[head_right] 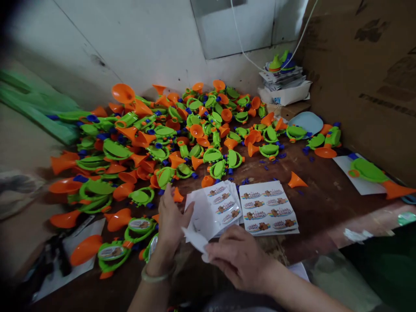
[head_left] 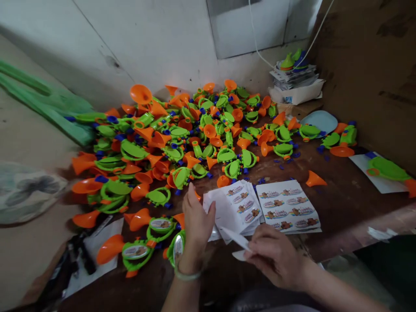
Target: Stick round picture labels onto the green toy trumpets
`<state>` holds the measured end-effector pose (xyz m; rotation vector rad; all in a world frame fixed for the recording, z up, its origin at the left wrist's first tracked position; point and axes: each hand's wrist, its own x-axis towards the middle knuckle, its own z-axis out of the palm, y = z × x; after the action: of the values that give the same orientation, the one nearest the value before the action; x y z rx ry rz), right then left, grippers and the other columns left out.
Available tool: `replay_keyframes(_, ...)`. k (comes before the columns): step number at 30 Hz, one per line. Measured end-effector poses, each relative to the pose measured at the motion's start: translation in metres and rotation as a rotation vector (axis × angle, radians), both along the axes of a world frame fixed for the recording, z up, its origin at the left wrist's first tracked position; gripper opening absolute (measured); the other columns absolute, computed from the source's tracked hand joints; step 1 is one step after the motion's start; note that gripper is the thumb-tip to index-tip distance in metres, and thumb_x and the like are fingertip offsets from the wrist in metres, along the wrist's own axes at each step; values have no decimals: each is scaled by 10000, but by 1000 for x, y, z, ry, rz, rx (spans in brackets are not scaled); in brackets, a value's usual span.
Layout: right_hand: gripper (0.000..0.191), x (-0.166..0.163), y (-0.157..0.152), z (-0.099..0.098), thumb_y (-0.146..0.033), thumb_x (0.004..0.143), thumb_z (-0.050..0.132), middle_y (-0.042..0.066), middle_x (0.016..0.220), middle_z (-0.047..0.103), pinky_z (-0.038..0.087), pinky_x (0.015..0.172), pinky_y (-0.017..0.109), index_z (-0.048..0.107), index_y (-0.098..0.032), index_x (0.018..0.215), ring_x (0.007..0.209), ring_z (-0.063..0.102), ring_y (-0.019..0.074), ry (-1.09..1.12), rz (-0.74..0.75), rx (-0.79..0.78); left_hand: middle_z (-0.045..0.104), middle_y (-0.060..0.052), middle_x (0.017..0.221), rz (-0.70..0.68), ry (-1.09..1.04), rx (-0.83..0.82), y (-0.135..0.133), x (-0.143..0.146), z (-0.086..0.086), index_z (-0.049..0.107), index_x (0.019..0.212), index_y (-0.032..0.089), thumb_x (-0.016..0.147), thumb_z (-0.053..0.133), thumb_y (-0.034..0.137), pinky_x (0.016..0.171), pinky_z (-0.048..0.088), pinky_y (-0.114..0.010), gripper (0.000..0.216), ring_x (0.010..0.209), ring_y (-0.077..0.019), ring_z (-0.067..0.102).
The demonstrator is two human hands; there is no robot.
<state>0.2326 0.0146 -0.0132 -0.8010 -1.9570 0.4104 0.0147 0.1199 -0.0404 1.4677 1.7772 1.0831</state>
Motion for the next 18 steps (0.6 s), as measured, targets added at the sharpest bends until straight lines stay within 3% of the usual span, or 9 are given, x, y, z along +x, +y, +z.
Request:
replay_keyframes(2,430,1,3,-3,-117,1017,562,-20,874,790,573,687,263,505,-277,1411,748,709,165,93,-13,-51,528,-264,1560,-119,345,94,18,8,4,501,1503,117,874,695,275,1264,323,-631,677,1521,-414,443)
replay_keyframes(4,498,-3,5,-4,-122,1033,538,-23,885,796,593,725,278,426,-293,1487,737,712,170,143,-3,-60,628,-249,1452,-248,560,107,41,25,6,571,1434,119,930,647,281,1223,397,-576,535,1413,-394,564)
replay_keyframes(6,514,-8,5,-4,-137,1046,528,-17,898,799,600,741,285,395,-301,1515,733,719,172,152,12,-73,709,-235,1324,-315,599,65,65,47,5,626,1365,115,935,675,296,1172,454,-526,468,1313,-384,638)
replay_keyframes(8,527,-11,4,-4,-147,1052,522,-14,900,798,598,741,283,374,-299,1534,734,725,172,157,33,-78,733,-260,1245,-361,643,23,87,70,1,620,1370,70,929,723,350,1111,493,-541,532,1267,-412,654)
replay_keyframes(11,536,-10,5,-4,-162,1059,513,-11,912,802,602,777,288,354,-293,1554,761,732,174,172,37,-75,714,-252,1276,-416,684,-24,113,95,-6,611,1387,69,902,793,424,1081,509,-581,627,1298,-420,622)
replay_keyframes(15,570,3,8,-6,-162,1044,544,-7,945,800,607,894,316,358,-287,1568,846,743,180,169,-37,-97,681,-124,1354,-478,663,-56,139,102,-10,662,1322,176,982,727,413,1050,558,-551,419,1228,-301,669)
replay_keyframes(18,612,12,12,-9,-147,1034,567,-8,962,768,596,942,312,362,-292,1591,885,742,170,267,-95,-103,672,-119,1364,-465,603,-9,155,91,-5,661,1322,180,996,712,404,1028,575,-537,399,1208,-291,675)
